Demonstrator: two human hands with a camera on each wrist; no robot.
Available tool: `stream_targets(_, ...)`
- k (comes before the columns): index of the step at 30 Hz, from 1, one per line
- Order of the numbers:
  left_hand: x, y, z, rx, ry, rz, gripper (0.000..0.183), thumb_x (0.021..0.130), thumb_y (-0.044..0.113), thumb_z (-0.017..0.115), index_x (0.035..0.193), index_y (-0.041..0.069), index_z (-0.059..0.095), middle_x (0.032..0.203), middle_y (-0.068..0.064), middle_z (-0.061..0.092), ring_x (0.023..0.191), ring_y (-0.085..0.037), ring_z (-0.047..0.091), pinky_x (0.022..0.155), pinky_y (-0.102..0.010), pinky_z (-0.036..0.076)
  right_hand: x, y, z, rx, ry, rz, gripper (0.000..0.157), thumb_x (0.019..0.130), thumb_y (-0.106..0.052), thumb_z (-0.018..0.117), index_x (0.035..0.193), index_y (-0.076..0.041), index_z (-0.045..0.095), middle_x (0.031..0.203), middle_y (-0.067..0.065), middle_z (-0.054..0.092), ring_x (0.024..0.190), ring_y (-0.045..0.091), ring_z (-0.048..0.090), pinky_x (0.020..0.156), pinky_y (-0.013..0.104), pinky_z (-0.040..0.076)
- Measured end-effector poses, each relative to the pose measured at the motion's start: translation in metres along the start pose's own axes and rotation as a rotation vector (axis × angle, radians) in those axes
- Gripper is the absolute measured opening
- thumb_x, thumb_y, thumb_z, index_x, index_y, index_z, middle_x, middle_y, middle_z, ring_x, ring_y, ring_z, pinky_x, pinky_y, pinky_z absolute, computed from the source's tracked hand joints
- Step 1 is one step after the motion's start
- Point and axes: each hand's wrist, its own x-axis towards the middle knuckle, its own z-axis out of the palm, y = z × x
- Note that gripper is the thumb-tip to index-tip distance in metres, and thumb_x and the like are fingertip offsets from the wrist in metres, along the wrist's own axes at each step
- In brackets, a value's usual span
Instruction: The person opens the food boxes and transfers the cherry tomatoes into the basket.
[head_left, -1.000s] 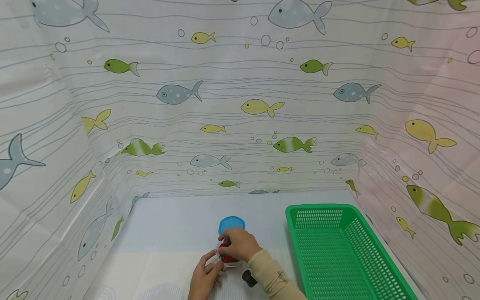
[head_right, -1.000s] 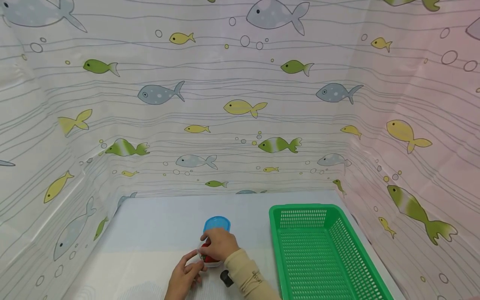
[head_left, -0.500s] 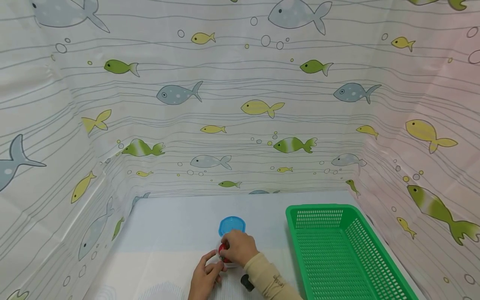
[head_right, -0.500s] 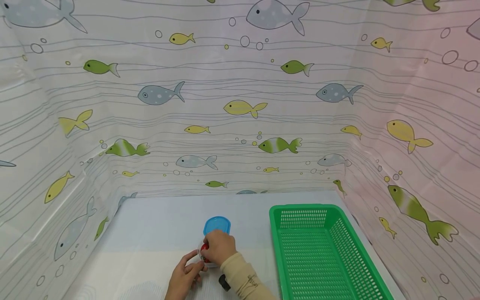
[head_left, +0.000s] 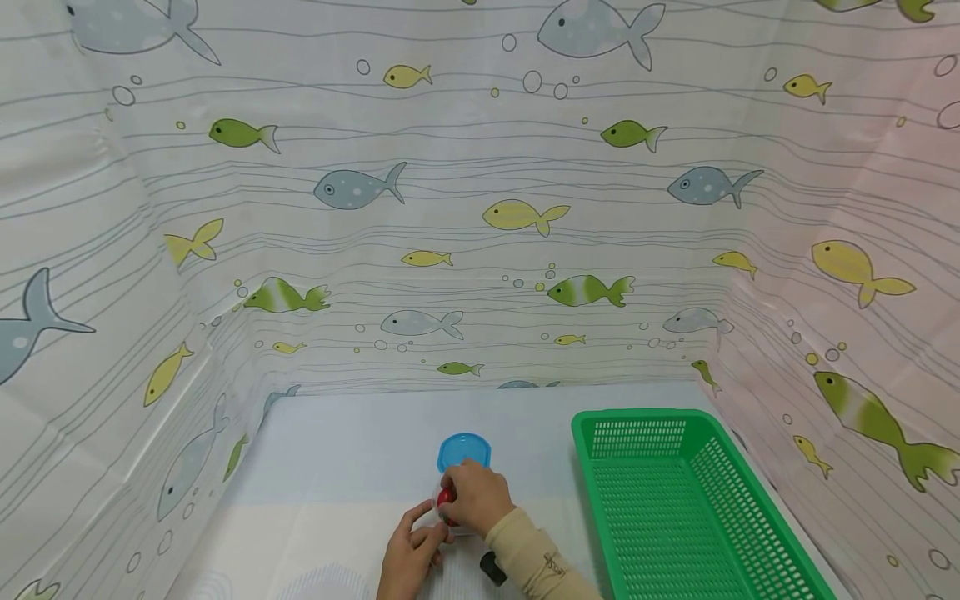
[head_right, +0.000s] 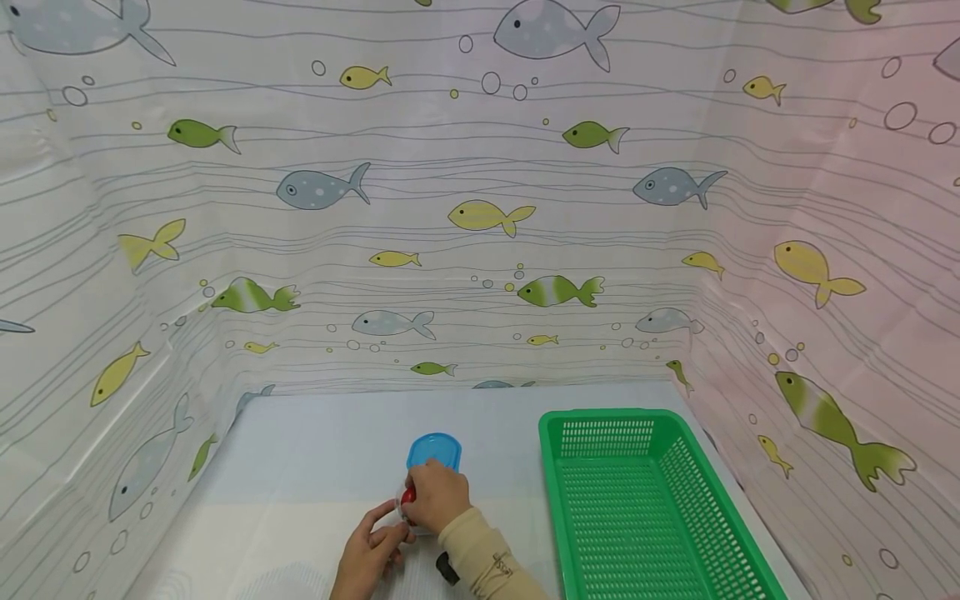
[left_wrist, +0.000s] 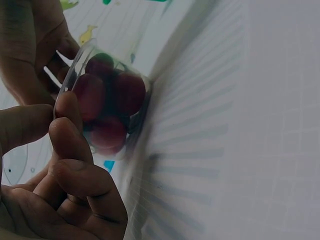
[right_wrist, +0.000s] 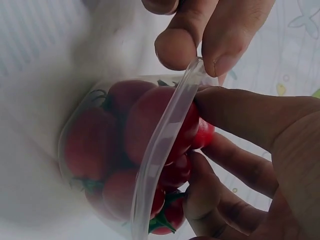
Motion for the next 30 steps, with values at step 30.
stream_targets(30, -0.0017, 0.0015, 0.0, 0.005, 0.007, 0.018, 0.073, 0.098, 0.039, 0.067, 0.148, -0.006, 0.039, 0.087, -0.006, 0.074, 0.066, -0.02, 0.06, 0.06, -0.031, 0.048, -0.0006, -0.0042, 0.0014, -0.014, 0.03, -0.018, 0.02, 0.079, -0.028, 0.088, 0.093, -0.016, 0.08, 0.078, -0.009, 0.069, 0.069, 0.007, 0.062, 0.06, 0.034, 0.053)
